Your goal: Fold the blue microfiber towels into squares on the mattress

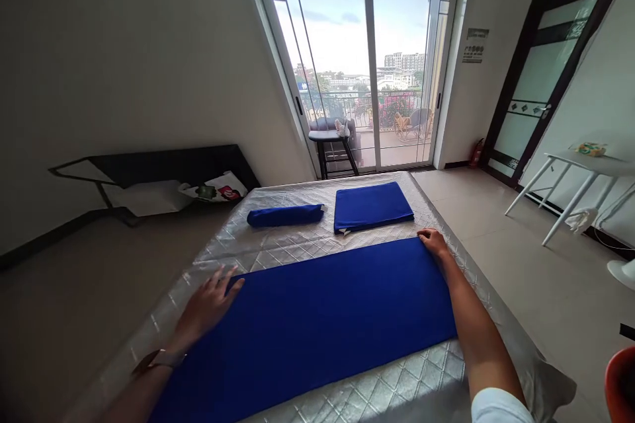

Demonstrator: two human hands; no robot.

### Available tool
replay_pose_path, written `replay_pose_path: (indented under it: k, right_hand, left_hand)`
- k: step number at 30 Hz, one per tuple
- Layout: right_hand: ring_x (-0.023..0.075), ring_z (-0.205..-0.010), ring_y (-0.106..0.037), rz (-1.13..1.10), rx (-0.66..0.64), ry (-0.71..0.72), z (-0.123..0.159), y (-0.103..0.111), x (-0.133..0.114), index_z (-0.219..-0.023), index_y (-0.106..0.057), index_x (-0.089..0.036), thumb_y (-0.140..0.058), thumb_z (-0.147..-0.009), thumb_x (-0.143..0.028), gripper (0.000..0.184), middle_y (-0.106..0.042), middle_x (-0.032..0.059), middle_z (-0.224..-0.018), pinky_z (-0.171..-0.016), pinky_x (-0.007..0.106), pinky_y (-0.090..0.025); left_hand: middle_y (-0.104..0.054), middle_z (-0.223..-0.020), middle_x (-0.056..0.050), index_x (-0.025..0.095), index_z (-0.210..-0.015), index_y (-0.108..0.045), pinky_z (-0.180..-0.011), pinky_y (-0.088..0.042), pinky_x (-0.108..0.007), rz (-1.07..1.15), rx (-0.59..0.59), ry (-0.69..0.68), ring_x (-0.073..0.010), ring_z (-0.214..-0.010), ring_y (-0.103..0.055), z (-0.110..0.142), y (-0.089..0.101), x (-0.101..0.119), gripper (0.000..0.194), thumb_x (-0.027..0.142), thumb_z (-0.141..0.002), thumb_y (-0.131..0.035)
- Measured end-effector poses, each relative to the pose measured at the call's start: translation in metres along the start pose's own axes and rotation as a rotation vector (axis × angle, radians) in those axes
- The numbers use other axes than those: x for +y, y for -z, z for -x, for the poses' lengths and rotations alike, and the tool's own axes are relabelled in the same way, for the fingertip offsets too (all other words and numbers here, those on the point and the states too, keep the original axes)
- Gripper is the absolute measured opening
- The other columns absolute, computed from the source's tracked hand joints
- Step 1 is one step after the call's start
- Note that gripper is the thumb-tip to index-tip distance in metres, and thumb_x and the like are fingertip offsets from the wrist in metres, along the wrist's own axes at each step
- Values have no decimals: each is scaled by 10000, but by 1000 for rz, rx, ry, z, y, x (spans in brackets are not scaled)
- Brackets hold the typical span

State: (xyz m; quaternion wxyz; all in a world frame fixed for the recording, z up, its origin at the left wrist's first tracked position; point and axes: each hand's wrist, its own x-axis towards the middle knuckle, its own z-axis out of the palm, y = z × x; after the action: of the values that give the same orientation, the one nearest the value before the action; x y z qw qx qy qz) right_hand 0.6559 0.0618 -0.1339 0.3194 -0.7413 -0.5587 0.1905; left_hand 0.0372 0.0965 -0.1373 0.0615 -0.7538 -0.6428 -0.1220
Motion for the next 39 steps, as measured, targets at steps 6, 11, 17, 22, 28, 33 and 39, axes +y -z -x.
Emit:
replay_pose_path:
  k: [6,11,17,22,28,33,39]
  right_hand:
    - [201,-1012,-726,-152,10,-44,-6,-2,15,-1000,-803,-230,-636,-835,-284,241,-791,50,-1037,-931,294,-546]
    - [197,-954,-739,-191,-2,-71,-8,0,14,-942,-803,-217,-712,-790,-276,187,-796,47,-988,-888,288,-563]
    - [181,-922,-740,-168,-19,-75,-5,3,8,-915,-800,-193,-714,-790,-223,154,-794,51,-969,-849,261,-563]
    - [191,-925,-731,-137,-22,-83,-3,5,6,-842,-798,-190,-739,-781,-252,105,-788,57,-959,-831,253,-550]
    - [188,-866,-727,-91,-40,-94,-1,8,-2,-835,-793,-170,-757,-790,-266,112,-787,72,-941,-782,241,-541]
    - [199,-894,-722,-17,-64,-89,-1,12,-10,-825,-789,-156,-735,-816,-262,119,-784,92,-948,-803,252,-535]
    - [228,-995,-706,96,-51,-91,-3,10,-23,-779,-769,-188,-756,-782,-277,90,-780,79,-902,-873,270,-510]
  left_hand:
    - [-714,-1103,-74,235,-1137,-684,-962,-508,-370,292,-154,-697,-216,-1034,-667,27,18,232,335,351,-1008,-397]
    - [-681,-1002,-63,246,-1269,-614,-780,-501,-327,351,-232,-1185,-203,-899,-648,81,31,407,393,488,-978,-508]
    - [-674,-954,-91,190,-869,-695,-662,-440,-299,315,-213,-1299,-198,-879,-625,100,15,472,206,287,-967,-542]
    - [-686,-987,-89,186,-910,-700,-673,-448,-285,395,-188,-1248,-171,-839,-618,97,5,468,185,230,-972,-531]
    - [-696,-898,-85,160,-922,-666,-733,-507,-315,447,-222,-1192,-197,-812,-646,101,11,456,140,196,-942,-532]
    - [-714,-893,-78,175,-952,-640,-776,-540,-313,640,-243,-958,-206,-815,-682,99,19,435,104,163,-899,-552]
    - [-748,-977,-79,190,-1016,-652,-840,-551,-317,718,-300,-740,-220,-921,-710,93,34,398,178,151,-889,-534]
